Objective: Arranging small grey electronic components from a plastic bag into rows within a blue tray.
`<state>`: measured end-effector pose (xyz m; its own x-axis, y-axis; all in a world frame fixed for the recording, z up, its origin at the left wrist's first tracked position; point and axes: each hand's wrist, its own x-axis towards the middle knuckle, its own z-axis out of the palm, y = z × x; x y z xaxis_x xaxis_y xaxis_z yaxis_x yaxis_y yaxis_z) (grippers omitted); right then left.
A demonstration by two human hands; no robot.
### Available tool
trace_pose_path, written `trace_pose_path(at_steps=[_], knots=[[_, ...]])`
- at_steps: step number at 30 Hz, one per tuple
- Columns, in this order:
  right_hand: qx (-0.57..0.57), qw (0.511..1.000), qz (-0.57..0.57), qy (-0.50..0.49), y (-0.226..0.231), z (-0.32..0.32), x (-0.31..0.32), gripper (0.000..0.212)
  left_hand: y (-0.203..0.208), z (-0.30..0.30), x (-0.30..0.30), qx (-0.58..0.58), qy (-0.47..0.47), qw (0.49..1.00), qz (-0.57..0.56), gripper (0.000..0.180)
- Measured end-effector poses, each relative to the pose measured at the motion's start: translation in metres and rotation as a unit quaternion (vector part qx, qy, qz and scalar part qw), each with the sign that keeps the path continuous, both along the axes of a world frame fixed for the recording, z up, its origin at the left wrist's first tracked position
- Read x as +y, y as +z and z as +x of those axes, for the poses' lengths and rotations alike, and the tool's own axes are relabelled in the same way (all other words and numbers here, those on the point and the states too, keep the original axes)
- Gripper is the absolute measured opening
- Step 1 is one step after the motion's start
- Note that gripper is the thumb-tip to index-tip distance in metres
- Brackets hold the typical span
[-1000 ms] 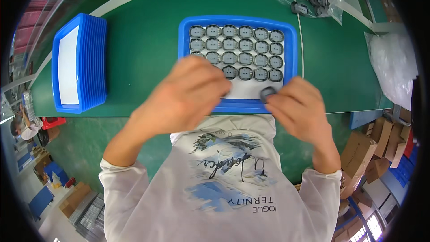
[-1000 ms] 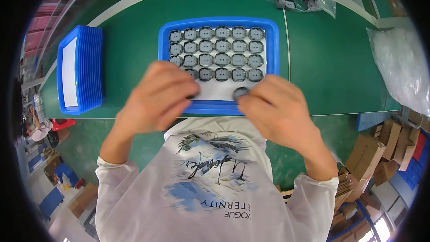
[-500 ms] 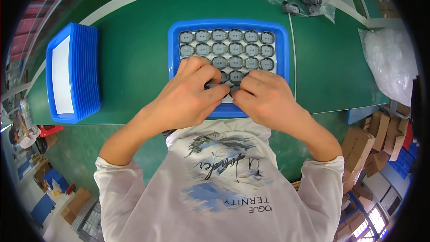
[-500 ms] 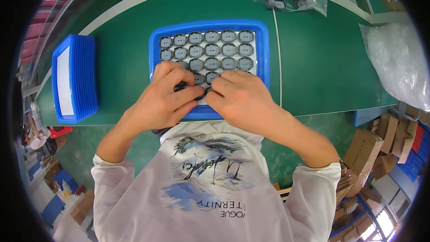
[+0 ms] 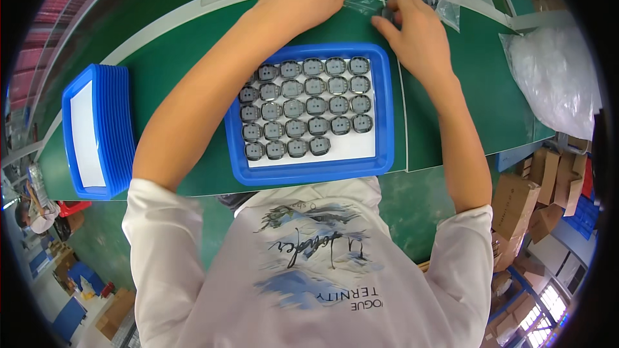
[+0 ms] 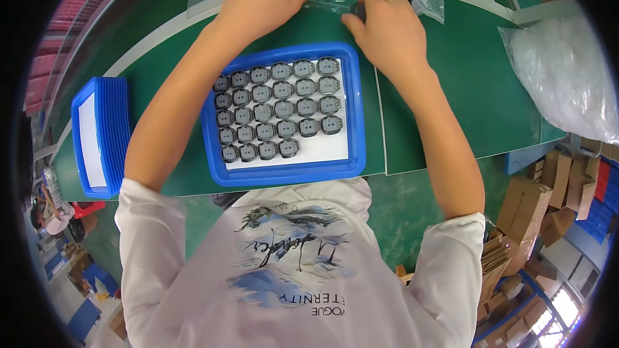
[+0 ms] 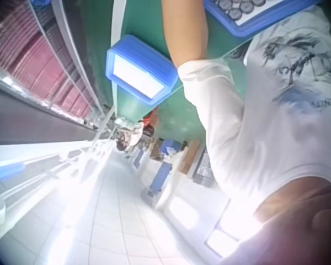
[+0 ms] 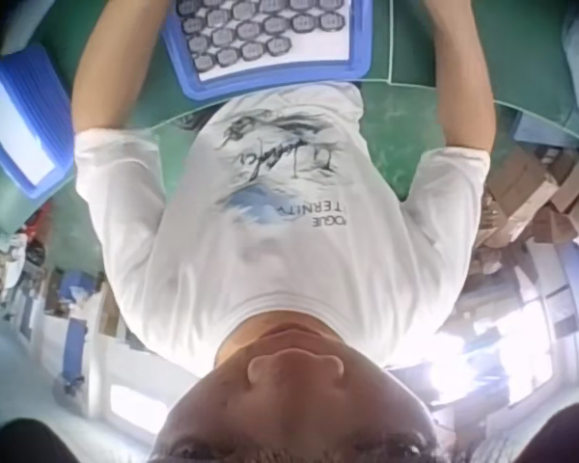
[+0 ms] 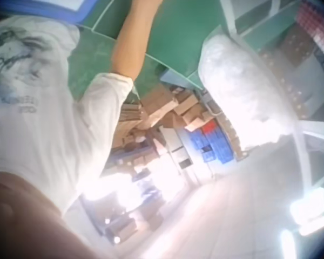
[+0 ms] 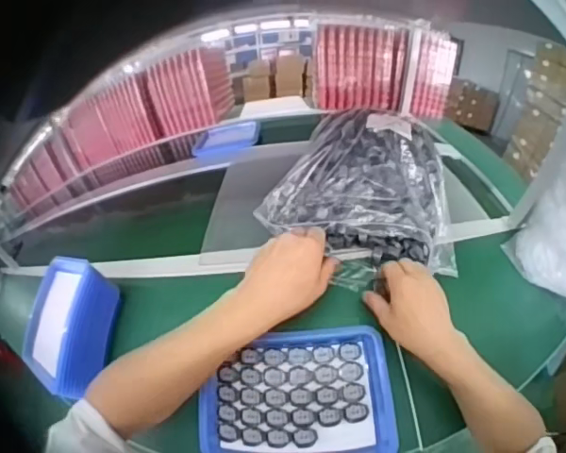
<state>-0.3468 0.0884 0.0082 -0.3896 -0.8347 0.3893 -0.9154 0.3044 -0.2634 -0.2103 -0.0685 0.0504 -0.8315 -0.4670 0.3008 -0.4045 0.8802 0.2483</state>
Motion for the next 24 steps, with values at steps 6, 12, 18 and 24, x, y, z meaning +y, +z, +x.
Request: trace_pose_path(at_steps=[6,12,18,24], knots=[[-0.052,0.994,-0.057,0.079,0.0,-0.025,-0.016,0.021,-0.031,-0.029,-0.017,-0.005,-0.023,0.999,-0.048,0.015],[-0.212,0.973,-0.066,0.063,0.029,-0.022,0.069,0.018,-0.017,0.062,-0.033,0.08,-0.061,0.995,0.01,0.021],[-0.248,0.966,-0.074,-0.017,0.003,-0.01,0.102,0.013,-0.006,0.015,-0.003,0.034,-0.036,0.999,-0.002,0.016],[-0.116,0.974,-0.178,-0.075,-0.014,-0.052,0.071,0.017,-0.057,-0.033,-0.04,-0.078,-0.014,0.992,-0.096,0.028]])
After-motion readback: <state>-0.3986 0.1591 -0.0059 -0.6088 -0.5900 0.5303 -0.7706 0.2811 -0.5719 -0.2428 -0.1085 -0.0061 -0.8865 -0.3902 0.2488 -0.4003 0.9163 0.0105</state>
